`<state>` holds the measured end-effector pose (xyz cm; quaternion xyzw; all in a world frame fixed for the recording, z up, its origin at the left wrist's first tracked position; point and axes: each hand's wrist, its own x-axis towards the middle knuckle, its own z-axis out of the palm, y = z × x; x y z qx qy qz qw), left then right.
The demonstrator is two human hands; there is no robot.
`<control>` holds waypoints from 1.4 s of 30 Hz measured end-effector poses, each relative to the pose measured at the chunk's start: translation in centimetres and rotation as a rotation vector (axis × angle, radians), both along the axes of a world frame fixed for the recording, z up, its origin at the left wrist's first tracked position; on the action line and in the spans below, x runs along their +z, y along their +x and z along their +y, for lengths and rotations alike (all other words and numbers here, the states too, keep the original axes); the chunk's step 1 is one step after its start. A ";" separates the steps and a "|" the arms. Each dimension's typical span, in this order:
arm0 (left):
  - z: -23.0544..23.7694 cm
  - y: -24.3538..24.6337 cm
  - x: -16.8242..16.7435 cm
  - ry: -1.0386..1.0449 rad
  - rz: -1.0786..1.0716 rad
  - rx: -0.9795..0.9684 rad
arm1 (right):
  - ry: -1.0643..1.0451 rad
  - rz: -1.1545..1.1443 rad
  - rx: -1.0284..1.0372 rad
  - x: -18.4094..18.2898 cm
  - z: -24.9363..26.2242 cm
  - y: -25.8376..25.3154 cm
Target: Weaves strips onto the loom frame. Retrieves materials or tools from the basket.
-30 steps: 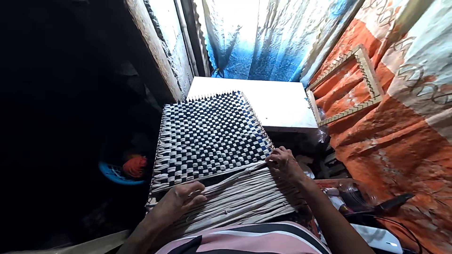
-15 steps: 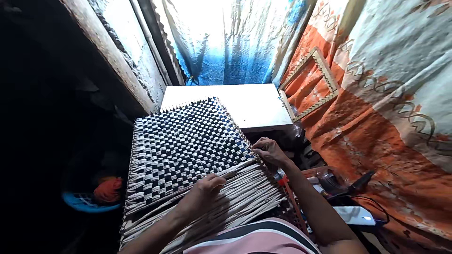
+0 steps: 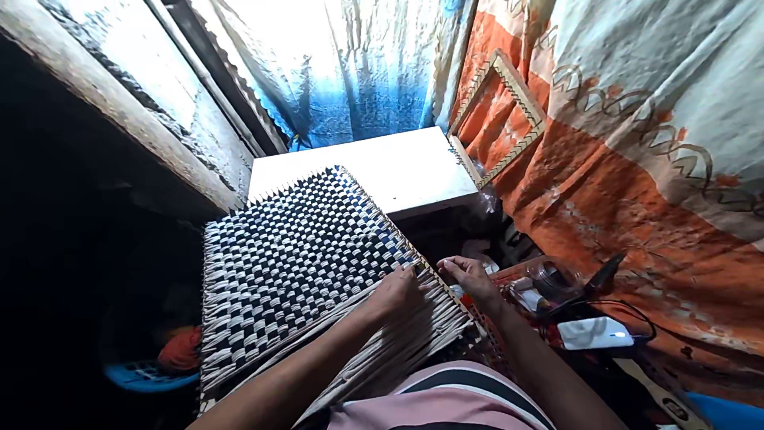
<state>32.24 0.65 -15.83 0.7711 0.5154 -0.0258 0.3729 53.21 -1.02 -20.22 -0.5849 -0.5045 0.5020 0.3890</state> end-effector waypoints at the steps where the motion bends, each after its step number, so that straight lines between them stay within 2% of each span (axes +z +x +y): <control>1: -0.3 0.2 0.4 -0.025 0.026 0.021 | -0.001 0.015 0.004 -0.2 -0.8 0.0; 5: -0.7 0.6 0.1 -0.072 0.063 0.000 | -0.011 0.007 0.002 -0.4 -3.5 -0.2; 10: -1.1 1.7 -0.6 -0.048 0.087 -0.032 | 0.040 -0.041 -0.052 -0.7 -4.2 -0.8; 12: -0.9 1.5 -1.4 -0.031 0.003 -0.004 | 0.055 -0.110 -0.048 -1.1 -4.0 -0.9; 16: 0.2 0.5 -4.2 0.001 -0.348 0.103 | 0.096 -0.243 -0.020 -1.1 -4.0 -1.1; 21: -1.1 1.7 -3.4 0.096 -0.230 0.058 | 0.095 -0.263 0.005 -1.0 -4.0 -1.2; 25: 0.2 0.9 -4.8 0.089 -0.473 0.169 | 0.122 -0.253 0.026 -1.0 -4.0 -1.2; 28: 0.3 1.2 -4.2 0.103 -0.332 0.088 | 0.118 -0.268 0.058 -1.0 -3.9 -1.1; 30: -0.6 1.6 -3.4 0.193 -0.215 0.043 | 0.122 -0.268 0.073 -1.0 -3.9 -1.1; 34: -0.5 1.6 -4.7 0.388 -0.279 0.176 | 0.122 -0.222 0.093 -0.7 -3.8 -1.1; 37: -0.6 2.3 -3.9 0.275 -0.187 0.110 | 0.096 -0.194 0.073 -0.5 -4.1 -1.1; 39: -0.8 2.3 -3.4 0.275 -0.276 0.143 | 0.106 -0.178 0.068 -0.5 -4.0 -1.2; 42: 0.6 1.0 -1.8 0.349 -0.596 0.320 | 0.118 -0.157 0.081 -0.9 -3.7 -1.1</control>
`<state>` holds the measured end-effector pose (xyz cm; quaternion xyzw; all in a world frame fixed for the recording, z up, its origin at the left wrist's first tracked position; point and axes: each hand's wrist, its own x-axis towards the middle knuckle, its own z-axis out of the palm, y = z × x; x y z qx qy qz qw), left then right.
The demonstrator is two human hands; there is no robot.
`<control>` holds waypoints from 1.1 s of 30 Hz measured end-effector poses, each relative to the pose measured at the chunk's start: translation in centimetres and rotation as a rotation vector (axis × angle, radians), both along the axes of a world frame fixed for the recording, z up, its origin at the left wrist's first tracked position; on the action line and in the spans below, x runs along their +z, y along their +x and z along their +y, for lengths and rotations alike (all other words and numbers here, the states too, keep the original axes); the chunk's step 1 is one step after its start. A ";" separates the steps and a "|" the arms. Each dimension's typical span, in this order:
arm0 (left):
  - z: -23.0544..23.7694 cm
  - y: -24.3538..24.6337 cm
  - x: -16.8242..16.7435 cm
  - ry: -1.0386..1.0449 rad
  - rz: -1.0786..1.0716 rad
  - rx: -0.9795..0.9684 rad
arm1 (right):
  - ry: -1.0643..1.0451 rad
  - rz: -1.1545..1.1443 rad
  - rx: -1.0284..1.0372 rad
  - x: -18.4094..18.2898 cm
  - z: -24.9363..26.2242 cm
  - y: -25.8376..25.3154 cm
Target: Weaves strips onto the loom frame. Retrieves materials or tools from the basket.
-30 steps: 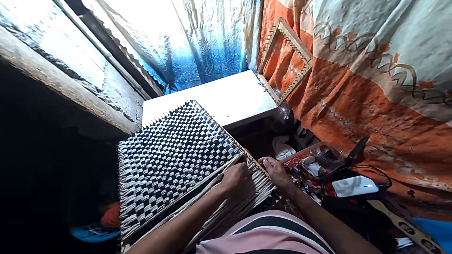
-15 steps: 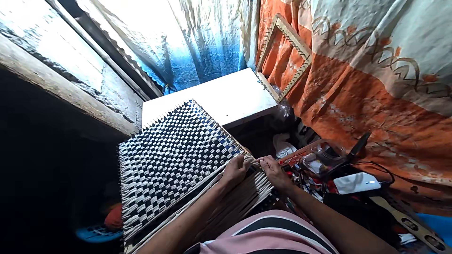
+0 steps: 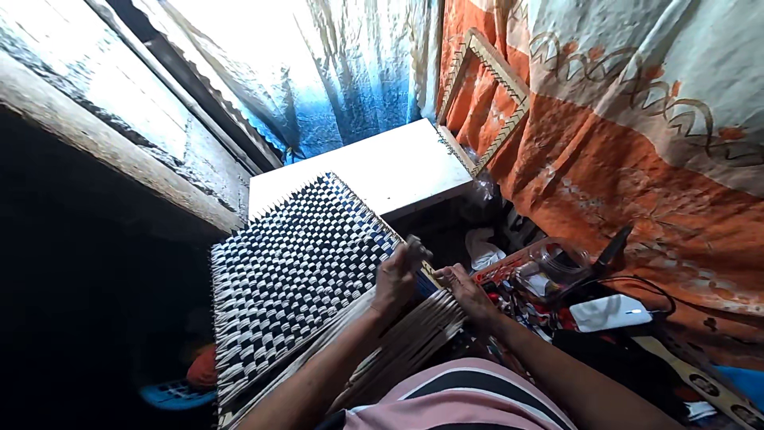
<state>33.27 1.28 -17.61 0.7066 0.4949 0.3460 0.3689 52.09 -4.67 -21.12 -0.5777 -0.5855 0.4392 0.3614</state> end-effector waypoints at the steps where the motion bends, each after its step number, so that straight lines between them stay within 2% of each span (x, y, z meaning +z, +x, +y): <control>1: 0.9 -1.0 1.0 -0.011 -0.088 0.012 | -0.013 0.008 0.002 0.0 0.0 0.0; 4: 2.0 -3.5 3.1 -0.076 -0.370 0.010 | -0.035 0.042 -0.022 -0.2 -0.1 -0.2; 6: 0.7 -4.3 5.3 -0.143 -0.543 -0.024 | -0.021 0.055 -0.046 -0.3 0.0 -0.1; 8: -1.6 -5.6 7.7 -0.134 -0.644 -0.085 | -0.026 -0.026 -0.019 -0.3 0.3 0.2; 10: -4.0 -7.5 10.2 -0.057 -0.725 -0.157 | -0.036 -0.203 0.082 0.4 0.9 0.9; 12: -6.6 -10.2 12.9 0.067 -0.754 -0.173 | 0.045 -0.387 0.153 2.0 1.3 1.4; 14: -9.6 -13.6 15.7 0.197 -0.724 -0.106 | 0.197 -0.543 0.215 3.7 1.6 1.1; 17: -13.5 -19.6 18.7 0.374 -0.595 0.048 | 0.372 -0.552 0.466 4.5 1.9 -1.4; 19: -15.1 -23.4 19.3 0.419 -0.553 0.139 | 0.459 -0.516 0.680 3.5 1.8 -4.3; 21: -15.6 -26.9 19.2 0.368 -0.556 0.201 | 0.510 -0.543 0.855 2.1 1.2 -7.2; 24: -17.0 -33.0 19.1 0.294 -0.625 0.305 | 0.510 -0.631 1.017 0.1 0.8 -10.0; 29: -22.4 -39.7 22.2 0.536 -0.847 0.630 | 0.474 -0.747 1.065 -0.5 0.4 -11.4; 30: -22.7 -40.6 22.3 0.576 -0.878 0.653 | 0.522 -0.740 1.036 -0.4 0.2 -11.5; 33: -22.9 -42.1 21.1 0.553 -1.030 0.601 | 0.855 -0.599 0.870 0.4 0.3 -12.7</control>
